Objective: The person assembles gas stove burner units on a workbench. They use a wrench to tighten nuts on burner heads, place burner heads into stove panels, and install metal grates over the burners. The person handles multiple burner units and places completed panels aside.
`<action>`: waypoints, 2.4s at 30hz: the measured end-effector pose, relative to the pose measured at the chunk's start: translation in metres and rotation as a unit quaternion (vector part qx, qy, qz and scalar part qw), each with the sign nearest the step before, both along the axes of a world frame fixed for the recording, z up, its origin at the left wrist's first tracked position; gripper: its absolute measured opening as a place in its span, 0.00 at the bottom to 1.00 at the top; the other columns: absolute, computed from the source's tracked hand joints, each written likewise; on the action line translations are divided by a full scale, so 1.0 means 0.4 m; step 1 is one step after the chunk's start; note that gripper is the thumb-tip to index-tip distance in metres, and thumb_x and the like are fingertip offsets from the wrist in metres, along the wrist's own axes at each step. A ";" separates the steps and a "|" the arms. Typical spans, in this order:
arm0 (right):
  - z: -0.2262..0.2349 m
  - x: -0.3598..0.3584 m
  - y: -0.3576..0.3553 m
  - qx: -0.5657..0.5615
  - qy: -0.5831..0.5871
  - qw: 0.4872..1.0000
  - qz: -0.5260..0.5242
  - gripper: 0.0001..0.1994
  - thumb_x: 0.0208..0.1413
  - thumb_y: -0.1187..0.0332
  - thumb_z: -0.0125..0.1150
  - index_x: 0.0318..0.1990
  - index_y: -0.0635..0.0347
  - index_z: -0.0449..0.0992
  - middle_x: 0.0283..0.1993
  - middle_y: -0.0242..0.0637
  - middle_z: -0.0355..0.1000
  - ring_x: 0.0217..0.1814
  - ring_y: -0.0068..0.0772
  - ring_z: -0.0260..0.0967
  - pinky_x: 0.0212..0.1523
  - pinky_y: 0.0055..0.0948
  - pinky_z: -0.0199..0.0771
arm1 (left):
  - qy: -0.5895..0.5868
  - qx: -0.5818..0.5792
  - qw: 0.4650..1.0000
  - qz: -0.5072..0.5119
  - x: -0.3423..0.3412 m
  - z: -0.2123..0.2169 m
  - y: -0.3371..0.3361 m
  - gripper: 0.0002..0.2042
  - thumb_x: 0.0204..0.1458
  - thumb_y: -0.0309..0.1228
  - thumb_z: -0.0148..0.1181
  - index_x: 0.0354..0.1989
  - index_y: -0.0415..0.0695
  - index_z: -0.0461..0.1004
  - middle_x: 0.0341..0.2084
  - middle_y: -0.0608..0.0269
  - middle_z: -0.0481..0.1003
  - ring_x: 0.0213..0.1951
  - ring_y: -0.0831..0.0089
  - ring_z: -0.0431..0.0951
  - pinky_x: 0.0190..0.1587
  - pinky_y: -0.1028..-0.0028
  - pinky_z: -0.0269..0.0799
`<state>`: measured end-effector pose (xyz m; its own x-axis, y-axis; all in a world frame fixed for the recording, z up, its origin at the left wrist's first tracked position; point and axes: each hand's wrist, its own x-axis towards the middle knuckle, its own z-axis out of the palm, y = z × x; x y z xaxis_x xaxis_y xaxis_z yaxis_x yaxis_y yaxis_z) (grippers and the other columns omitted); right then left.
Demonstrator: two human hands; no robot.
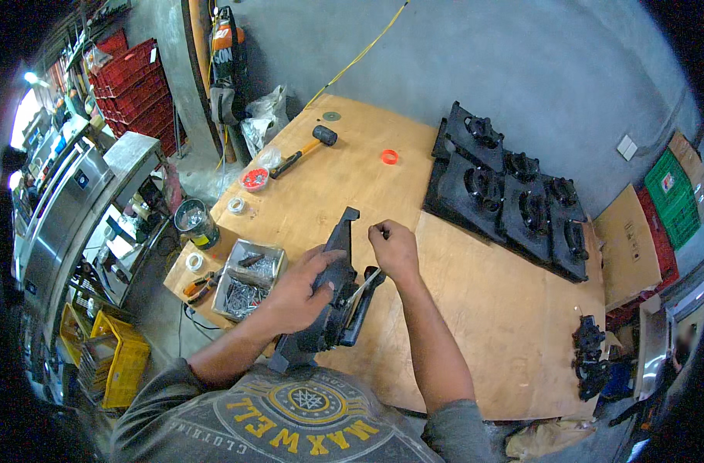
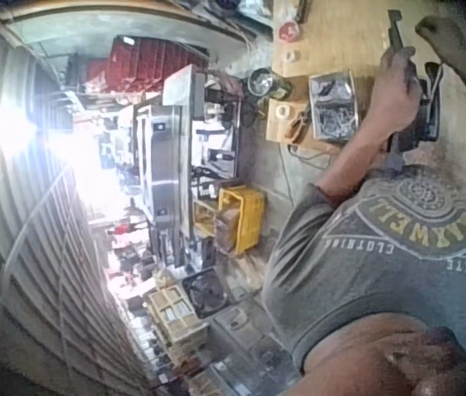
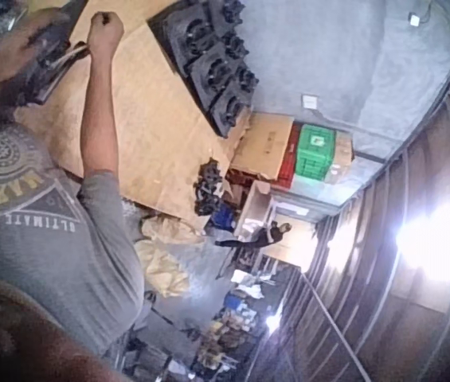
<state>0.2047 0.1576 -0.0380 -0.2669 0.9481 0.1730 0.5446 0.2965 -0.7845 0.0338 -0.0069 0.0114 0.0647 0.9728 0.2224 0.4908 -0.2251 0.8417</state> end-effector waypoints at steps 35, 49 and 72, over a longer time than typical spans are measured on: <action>0.099 -0.081 -0.075 0.307 0.295 0.887 0.179 0.24 0.66 0.50 0.49 0.25 0.60 0.73 0.18 0.35 0.66 0.17 0.33 0.64 0.20 0.31 0.60 | 0.210 -0.106 0.971 -0.041 0.019 0.053 0.044 0.23 0.50 0.46 0.62 0.49 0.43 0.78 0.61 0.33 0.60 0.57 0.39 0.69 0.60 0.55 0.68; 0.133 -0.056 -0.145 0.202 0.386 0.868 0.238 0.28 0.66 0.45 0.49 0.28 0.66 0.72 0.17 0.36 0.63 0.14 0.21 0.52 0.15 0.24 0.50 | 0.190 0.052 0.980 -0.033 0.027 -0.004 0.095 0.14 0.44 0.45 0.66 0.34 0.48 0.85 0.65 0.26 0.56 0.66 0.36 0.59 0.63 0.55 0.64; 0.237 -0.061 -0.130 0.235 -0.186 0.954 0.018 0.11 0.60 0.63 0.57 0.46 0.57 0.75 0.41 0.45 0.74 0.41 0.50 0.75 0.40 0.45 0.76 | 0.255 0.042 0.966 -0.010 0.057 0.008 0.087 0.18 0.45 0.32 0.62 0.46 0.42 0.80 0.67 0.31 0.53 0.65 0.39 0.60 0.58 0.50 0.70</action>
<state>0.1805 0.1056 0.0569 -0.4234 0.7780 0.4641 0.7426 0.5915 -0.3140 0.0567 0.0279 0.0146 0.2058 0.9500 0.2350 0.8312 -0.2964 0.4703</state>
